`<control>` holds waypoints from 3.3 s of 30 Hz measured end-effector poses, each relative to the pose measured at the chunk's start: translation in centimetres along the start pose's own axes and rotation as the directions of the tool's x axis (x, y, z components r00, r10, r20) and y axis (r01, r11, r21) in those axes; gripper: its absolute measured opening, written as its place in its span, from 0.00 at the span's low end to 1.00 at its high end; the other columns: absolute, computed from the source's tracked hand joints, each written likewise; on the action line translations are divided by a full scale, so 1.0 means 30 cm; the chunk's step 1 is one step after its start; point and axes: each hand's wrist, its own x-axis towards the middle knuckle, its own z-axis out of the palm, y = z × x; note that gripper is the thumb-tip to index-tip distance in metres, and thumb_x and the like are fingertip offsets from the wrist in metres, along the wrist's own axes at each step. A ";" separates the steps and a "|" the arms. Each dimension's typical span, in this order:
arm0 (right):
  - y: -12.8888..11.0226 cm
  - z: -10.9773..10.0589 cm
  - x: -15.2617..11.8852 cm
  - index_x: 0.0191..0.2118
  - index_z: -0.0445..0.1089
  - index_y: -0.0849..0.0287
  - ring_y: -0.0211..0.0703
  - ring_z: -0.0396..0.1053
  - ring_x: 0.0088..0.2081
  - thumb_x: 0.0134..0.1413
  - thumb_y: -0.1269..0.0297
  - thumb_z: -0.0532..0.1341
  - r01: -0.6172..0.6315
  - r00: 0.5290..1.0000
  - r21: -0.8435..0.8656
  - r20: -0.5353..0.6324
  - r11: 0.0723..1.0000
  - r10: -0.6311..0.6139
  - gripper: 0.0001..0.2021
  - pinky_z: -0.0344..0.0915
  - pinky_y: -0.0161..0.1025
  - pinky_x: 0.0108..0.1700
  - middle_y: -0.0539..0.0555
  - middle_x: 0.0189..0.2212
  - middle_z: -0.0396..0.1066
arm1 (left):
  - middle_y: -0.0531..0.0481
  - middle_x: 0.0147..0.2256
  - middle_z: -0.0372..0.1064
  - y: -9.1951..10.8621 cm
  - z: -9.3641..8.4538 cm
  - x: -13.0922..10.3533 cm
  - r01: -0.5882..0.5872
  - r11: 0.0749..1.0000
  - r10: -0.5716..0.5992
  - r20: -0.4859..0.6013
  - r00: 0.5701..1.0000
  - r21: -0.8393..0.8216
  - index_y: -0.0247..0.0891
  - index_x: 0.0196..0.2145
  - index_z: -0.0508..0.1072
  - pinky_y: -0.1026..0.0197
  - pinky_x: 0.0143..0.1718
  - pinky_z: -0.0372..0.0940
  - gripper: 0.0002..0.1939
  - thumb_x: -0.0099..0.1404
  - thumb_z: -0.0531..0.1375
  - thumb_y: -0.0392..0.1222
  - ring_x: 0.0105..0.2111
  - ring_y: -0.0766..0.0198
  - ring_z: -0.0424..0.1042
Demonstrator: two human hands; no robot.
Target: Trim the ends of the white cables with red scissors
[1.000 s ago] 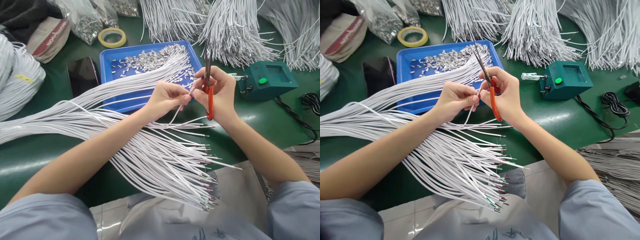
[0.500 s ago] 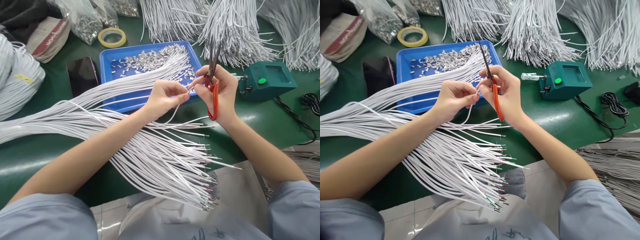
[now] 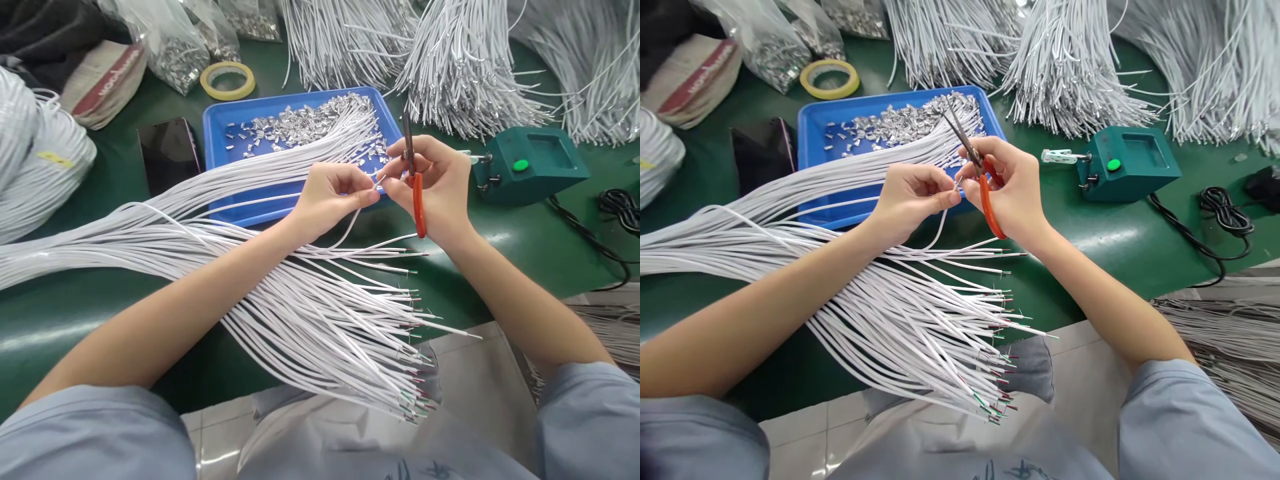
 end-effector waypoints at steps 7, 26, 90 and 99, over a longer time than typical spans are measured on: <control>0.024 -0.002 0.010 0.36 0.70 0.51 0.39 0.73 0.29 0.45 0.68 0.67 0.037 0.999 0.046 -0.037 0.998 -0.035 0.10 0.71 0.39 0.32 0.46 0.27 0.74 | 0.53 0.21 0.68 0.015 0.001 -0.003 0.097 0.985 -0.078 0.127 0.989 -0.146 0.31 0.26 0.76 0.69 0.19 0.55 0.20 0.52 0.69 0.54 0.19 0.77 0.59; 0.219 -0.092 0.096 0.37 0.66 0.53 0.42 0.74 0.32 0.45 0.65 0.64 -0.115 0.922 -0.115 -0.382 0.987 0.063 0.11 0.73 0.45 0.39 0.49 0.28 0.74 | 0.52 0.24 0.72 -0.010 0.017 -0.035 0.040 0.915 -0.187 0.335 0.923 0.402 0.32 0.34 0.80 0.68 0.26 0.59 0.08 0.59 0.62 0.37 0.22 0.73 0.61; 0.034 -0.001 0.025 0.37 0.68 0.51 0.39 0.73 0.29 0.42 0.60 0.70 -0.108 0.993 0.295 -0.004 0.949 0.114 0.15 0.75 0.43 0.40 0.44 0.25 0.73 | 0.51 0.25 0.73 0.030 0.010 -0.015 0.149 0.981 -0.144 0.051 0.988 -0.122 0.33 0.31 0.76 0.70 0.19 0.65 0.19 0.51 0.70 0.53 0.19 0.71 0.72; 0.035 0.013 0.014 0.37 0.67 0.49 0.40 0.72 0.29 0.45 0.58 0.69 -0.069 0.997 0.225 -0.010 0.972 0.073 0.13 0.73 0.43 0.38 0.44 0.24 0.72 | 0.54 0.20 0.69 0.048 0.015 -0.016 0.213 0.958 -0.203 0.071 0.977 -0.192 0.33 0.25 0.73 0.70 0.20 0.66 0.20 0.50 0.70 0.55 0.19 0.70 0.72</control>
